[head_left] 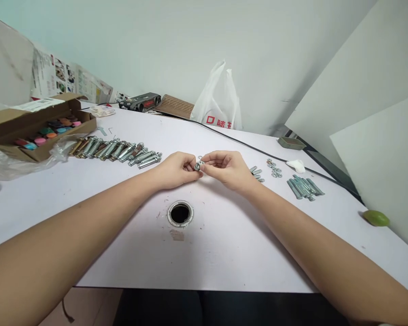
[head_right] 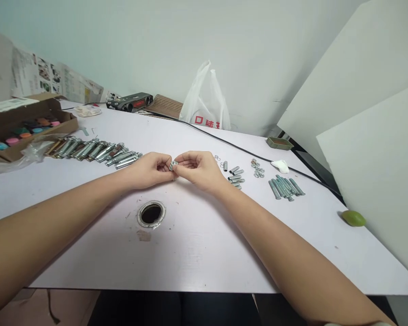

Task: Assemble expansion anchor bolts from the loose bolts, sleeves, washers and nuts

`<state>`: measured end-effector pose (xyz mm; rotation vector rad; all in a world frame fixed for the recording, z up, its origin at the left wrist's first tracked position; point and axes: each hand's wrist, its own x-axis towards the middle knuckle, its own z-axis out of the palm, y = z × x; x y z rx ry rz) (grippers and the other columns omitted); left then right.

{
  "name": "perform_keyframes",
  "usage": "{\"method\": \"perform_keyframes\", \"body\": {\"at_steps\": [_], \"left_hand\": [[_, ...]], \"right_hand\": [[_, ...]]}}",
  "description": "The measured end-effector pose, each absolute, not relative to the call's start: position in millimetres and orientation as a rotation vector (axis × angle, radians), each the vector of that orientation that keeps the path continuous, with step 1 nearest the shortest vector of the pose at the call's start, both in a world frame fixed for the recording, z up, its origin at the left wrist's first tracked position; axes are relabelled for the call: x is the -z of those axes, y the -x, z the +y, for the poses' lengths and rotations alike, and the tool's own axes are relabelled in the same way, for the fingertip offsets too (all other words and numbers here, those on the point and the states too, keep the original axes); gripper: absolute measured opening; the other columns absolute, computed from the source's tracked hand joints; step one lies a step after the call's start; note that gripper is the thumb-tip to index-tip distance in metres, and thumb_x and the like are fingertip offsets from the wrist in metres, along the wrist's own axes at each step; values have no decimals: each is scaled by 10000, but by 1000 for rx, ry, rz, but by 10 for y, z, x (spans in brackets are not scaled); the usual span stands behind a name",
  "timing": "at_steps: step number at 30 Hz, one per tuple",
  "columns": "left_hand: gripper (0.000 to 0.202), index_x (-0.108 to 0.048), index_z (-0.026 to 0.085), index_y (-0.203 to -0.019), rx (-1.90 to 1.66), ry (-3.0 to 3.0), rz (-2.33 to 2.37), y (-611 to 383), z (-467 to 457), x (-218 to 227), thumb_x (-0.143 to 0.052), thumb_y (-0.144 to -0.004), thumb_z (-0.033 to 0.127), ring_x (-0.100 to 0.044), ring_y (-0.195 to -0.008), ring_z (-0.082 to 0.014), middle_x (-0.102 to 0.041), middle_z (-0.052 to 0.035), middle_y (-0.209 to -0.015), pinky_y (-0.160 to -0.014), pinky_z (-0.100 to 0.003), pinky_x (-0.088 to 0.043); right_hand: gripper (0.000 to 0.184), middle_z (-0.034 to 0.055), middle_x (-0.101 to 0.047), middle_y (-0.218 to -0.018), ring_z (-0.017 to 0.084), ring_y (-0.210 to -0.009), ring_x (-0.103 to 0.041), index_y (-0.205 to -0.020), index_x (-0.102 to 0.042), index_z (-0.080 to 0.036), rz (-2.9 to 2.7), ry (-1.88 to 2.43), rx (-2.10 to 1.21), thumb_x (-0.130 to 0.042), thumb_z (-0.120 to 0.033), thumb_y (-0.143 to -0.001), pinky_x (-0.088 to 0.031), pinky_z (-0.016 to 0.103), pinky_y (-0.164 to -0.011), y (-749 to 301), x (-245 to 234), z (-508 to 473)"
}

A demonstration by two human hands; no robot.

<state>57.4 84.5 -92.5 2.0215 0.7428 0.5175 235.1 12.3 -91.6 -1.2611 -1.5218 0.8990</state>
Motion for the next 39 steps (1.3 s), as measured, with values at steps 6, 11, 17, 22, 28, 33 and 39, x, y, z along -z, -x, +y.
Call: {"method": "perform_keyframes", "body": {"at_steps": [6,11,17,22,28,33,39], "left_hand": [[188,-545,168,-668,-494,-2013,734,-571,842,919,-656,-707,314,-434,-578,-77,-514,42,-611,-543,-221,-309],[202,-532,169,-656,-506,-2030,725,-569,846,934,-663,-705,315,-426,-571,-74,-515,44,-606,-539,-218,-304],[205,-583,158,-737,-477,-2036,698,-564,864,955,-652,-753,350,-450,-612,-82,-528,32,-658,-562,-218,-329],[275,-622,144,-811,-454,-2053,680,-556,866,942,-645,-780,416,-430,-620,-86,-508,29,-670,-561,-224,-321],[278,-584,151,-749,-418,-2061,670,-557,849,901,-670,-768,414,-416,-599,-78,-494,38,-642,-548,-215,-307],[251,-562,153,-725,-423,-2054,677,-557,860,898,-685,-756,368,-400,-571,-68,-494,45,-621,-539,-207,-304],[300,-527,158,-675,-442,-2003,737,-563,868,912,-720,-730,382,-372,-545,-64,-436,57,-578,-508,-214,-266]], "right_hand": [[294,52,-700,-808,144,-730,-615,-1007,-729,-145,-1592,1323,-800,-721,-339,-785,-483,279,-668,-2346,925,120],[280,28,-650,-747,124,-675,-564,-977,-726,-147,-1618,1320,-780,-716,-356,-790,-452,273,-636,-2346,908,98],[323,11,-626,-720,121,-663,-527,-1058,-736,-175,-1729,1301,-665,-692,-393,-824,-443,283,-645,-2351,909,82],[303,59,-726,-949,161,-812,-605,-1058,-760,-211,-1774,1273,-674,-658,-414,-857,-481,309,-733,-2374,932,92],[309,15,-641,-729,139,-686,-546,-949,-708,-159,-1732,1385,-551,-738,-416,-780,-456,310,-697,-2335,951,69],[439,11,-663,-811,147,-775,-572,-1171,-640,-181,-1823,1296,-450,-742,-373,-789,-448,311,-776,-2321,947,31],[417,-5,-541,-573,116,-621,-496,-570,-533,-173,-1691,1303,-303,-610,-417,-899,-404,285,-681,-2357,896,-36]]}}
